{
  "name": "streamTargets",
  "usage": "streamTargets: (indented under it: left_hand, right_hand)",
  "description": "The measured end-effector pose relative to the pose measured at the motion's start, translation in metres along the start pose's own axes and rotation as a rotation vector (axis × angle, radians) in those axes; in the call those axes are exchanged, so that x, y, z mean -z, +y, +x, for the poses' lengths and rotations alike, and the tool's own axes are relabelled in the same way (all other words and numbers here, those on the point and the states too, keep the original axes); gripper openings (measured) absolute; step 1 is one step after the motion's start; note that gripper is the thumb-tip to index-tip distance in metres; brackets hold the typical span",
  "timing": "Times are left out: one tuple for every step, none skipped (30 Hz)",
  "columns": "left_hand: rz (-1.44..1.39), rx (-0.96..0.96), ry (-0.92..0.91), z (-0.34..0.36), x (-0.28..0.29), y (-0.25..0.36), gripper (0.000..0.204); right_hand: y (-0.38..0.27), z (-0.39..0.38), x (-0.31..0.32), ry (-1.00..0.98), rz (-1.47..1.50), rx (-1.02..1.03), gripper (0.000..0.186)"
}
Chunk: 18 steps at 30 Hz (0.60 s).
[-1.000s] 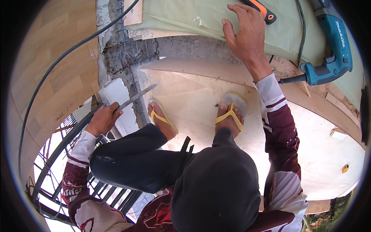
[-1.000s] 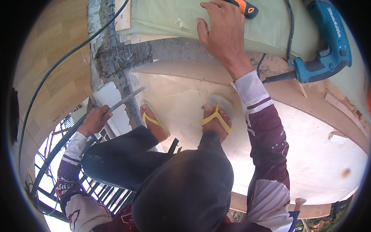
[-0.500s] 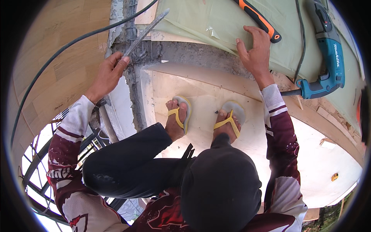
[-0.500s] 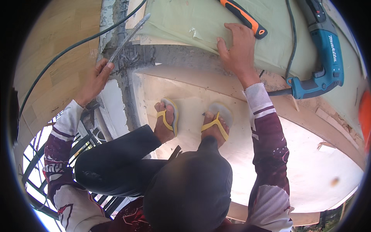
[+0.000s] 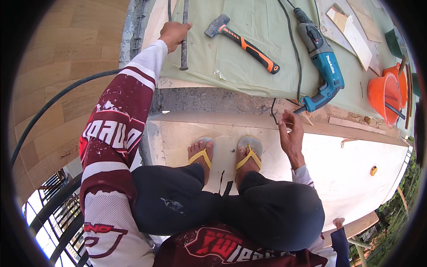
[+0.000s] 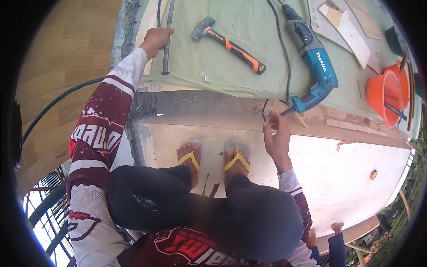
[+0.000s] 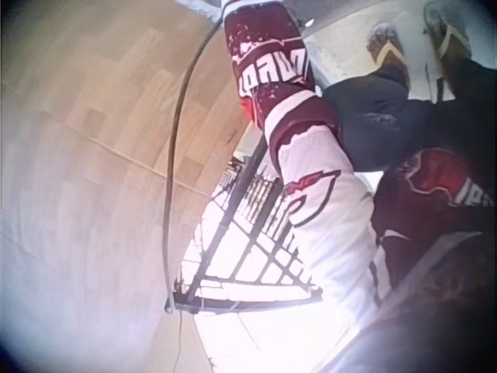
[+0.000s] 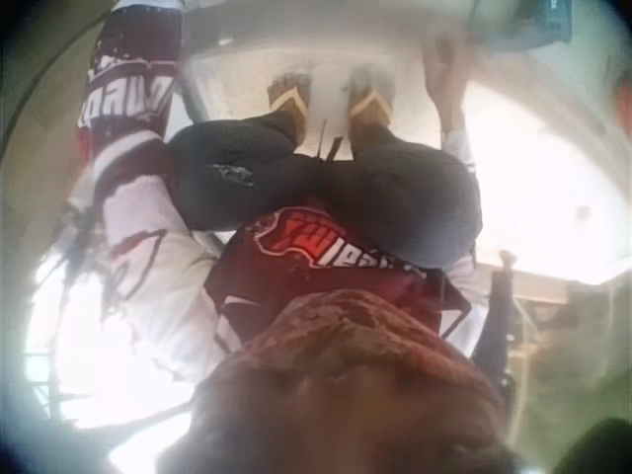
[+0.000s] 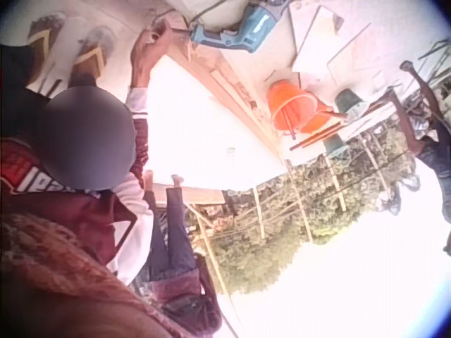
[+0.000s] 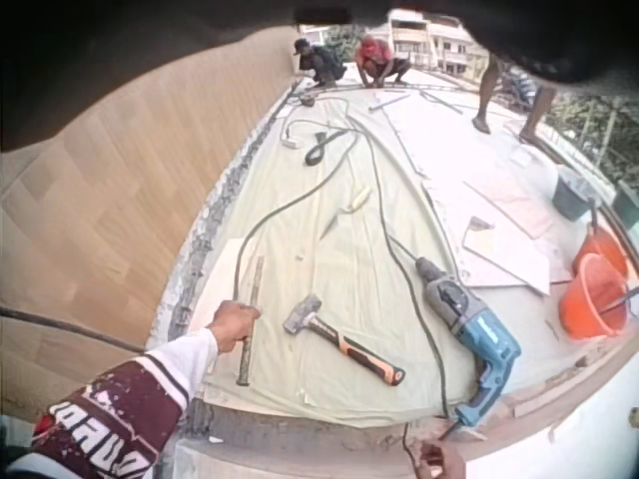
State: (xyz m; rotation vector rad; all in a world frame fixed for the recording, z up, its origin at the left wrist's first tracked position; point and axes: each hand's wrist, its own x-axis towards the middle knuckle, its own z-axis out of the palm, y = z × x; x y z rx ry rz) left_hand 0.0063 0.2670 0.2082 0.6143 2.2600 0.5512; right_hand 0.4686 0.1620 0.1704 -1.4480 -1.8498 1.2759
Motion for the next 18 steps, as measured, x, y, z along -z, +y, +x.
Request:
streamTargets:
  left_hand:
    - [-0.002, 0.025, 0.020, 0.013, -0.009, 0.008, 0.048]
    - [-0.025, 0.009, 0.034, 0.022, -0.015, 0.011, 0.047]
    - [-0.047, 0.000, 0.039, 0.030, -0.024, 0.016, 0.047]
    - [-0.076, -0.022, 0.042, 0.039, -0.037, 0.026, 0.046]
    - [-0.052, -0.067, 0.061, 0.047, -0.045, 0.031, 0.046]
    - [0.002, -0.108, 0.071, 0.055, -0.048, 0.036, 0.045]
    - [0.059, -0.145, 0.085, 0.061, -0.051, 0.038, 0.044]
    - [0.116, -0.177, 0.100, 0.067, -0.055, 0.040, 0.043]
    - [0.150, -0.197, 0.123, 0.073, -0.061, 0.045, 0.043]
    - [0.190, -0.207, 0.153, 0.077, -0.062, 0.043, 0.043]
    - [0.238, -0.207, 0.182, 0.080, -0.062, 0.040, 0.043]
    - [0.279, -0.244, 0.207, 0.082, -0.061, 0.036, 0.043]
    - [0.326, -0.280, 0.228, 0.082, -0.060, 0.032, 0.043]
    - [0.371, -0.317, 0.248, 0.079, -0.061, 0.029, 0.043]
    - [0.391, -0.394, 0.361, 0.074, -0.063, 0.024, 0.043]
    - [0.407, -0.470, 0.476, 0.066, -0.066, 0.018, 0.043]
    - [0.415, -0.559, 0.610, 0.056, -0.069, 0.013, 0.044]
    - [0.406, -0.563, 0.592, 0.057, -0.067, 0.021, 0.044]
  right_hand:
    - [0.000, -0.008, 0.009, 0.012, -0.006, -0.093, 0.038]
    - [0.000, -0.013, 0.017, 0.005, -0.050, -0.048, 0.038]
    - [0.000, -0.018, 0.028, 0.004, -0.092, -0.068, 0.038]
    - [-0.002, -0.022, 0.040, 0.013, -0.126, -0.117, 0.038]
    - [-0.006, -0.023, 0.049, 0.017, -0.167, -0.151, 0.036]
    - [-0.012, -0.020, 0.060, -0.003, -0.251, -0.079, 0.035]
    - [-0.020, -0.019, 0.073, -0.029, -0.332, -0.058, 0.035]
    - [-0.030, -0.020, 0.084, -0.059, -0.411, -0.043, 0.034]
    - [-0.040, -0.018, 0.095, -0.089, -0.501, -0.011, 0.034]
    - [-0.049, -0.016, 0.104, -0.123, -0.571, -0.007, 0.035]
    - [-0.057, -0.013, 0.112, -0.160, -0.648, 0.027, 0.034]
    - [-0.063, -0.009, 0.118, -0.202, -0.728, 0.009, 0.034]
    - [-0.066, -0.004, 0.123, -0.242, -0.751, 0.024, 0.033]
    - [-0.065, 0.004, 0.127, -0.271, -0.778, 0.016, 0.035]
    - [-0.060, 0.014, 0.129, -0.273, -0.804, 0.013, 0.039]
    - [-0.051, 0.027, 0.130, -0.275, -0.832, 0.010, 0.042]
    - [-0.038, 0.044, 0.129, -0.209, -0.813, -0.025, 0.048]
    - [-0.023, 0.062, 0.127, -0.133, -0.775, 0.008, 0.054]
